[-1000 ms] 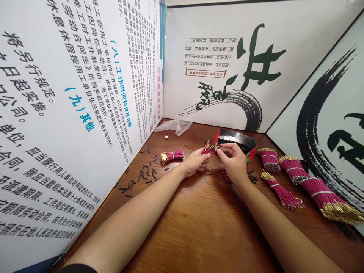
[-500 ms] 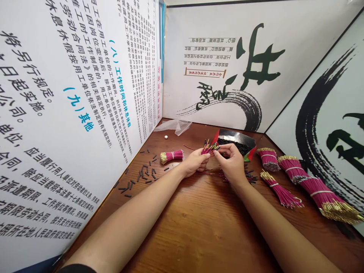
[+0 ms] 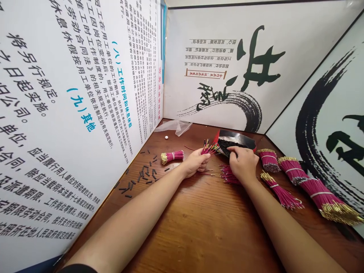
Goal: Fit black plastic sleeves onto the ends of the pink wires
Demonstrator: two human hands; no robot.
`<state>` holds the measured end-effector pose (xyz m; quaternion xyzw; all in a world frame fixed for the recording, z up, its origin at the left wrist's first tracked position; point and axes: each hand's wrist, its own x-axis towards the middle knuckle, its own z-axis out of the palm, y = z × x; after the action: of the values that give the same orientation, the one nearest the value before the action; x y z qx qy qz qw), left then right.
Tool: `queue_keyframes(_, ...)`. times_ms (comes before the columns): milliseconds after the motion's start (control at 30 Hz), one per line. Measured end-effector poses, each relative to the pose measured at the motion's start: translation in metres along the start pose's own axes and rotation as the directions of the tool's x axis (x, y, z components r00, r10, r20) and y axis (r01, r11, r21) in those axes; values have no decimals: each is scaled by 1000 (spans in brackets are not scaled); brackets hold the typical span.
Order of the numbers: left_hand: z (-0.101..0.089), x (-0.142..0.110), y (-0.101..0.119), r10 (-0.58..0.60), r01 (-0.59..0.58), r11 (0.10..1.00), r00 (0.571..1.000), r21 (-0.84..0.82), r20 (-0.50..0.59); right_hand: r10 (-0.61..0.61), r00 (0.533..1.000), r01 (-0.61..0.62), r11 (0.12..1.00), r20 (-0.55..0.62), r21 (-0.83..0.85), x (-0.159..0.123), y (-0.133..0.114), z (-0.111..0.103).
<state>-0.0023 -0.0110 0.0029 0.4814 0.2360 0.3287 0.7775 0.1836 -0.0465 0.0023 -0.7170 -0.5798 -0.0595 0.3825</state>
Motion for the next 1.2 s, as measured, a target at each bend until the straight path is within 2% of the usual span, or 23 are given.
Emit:
queue_keyframes(100, 1, -1, 1, 2, -2, 1000, 1000, -10, -10, -49, 991, 73, 976, 122, -205, -4, 9, 6)
queue_keyframes(300, 3, -4, 3, 6, -6, 1000, 1000, -11, -25, -96, 977, 155, 932, 189, -328, -6, 10, 11)
queue_keyframes(433, 3, -3, 3, -3, 3, 1000, 1000, -10, -21, -128, 978, 176, 929, 164, -326, -6, 10, 11)
queue_keyframes(533, 3, -2, 3, -1, 0, 1000, 1000, -5, -26, -140, 972, 194, 933, 191, -303, -7, 10, 12)
queue_keyframes(700, 3, -2, 3, -11, 10, 1000, 1000, -14, -25, -115, 965, 182, 941, 235, -286, -6, 9, 12)
queue_keyframes(1033, 2, -2, 3, -12, 12, 1000, 1000, 6, -7, -84, 972, 152, 935, 218, -321, -7, 7, 12)
queue_keyframes(1200, 3, -3, 4, -18, 18, 1000, 1000, 13, -16, -54, 954, 175, 899, 296, -400, -8, 5, 9)
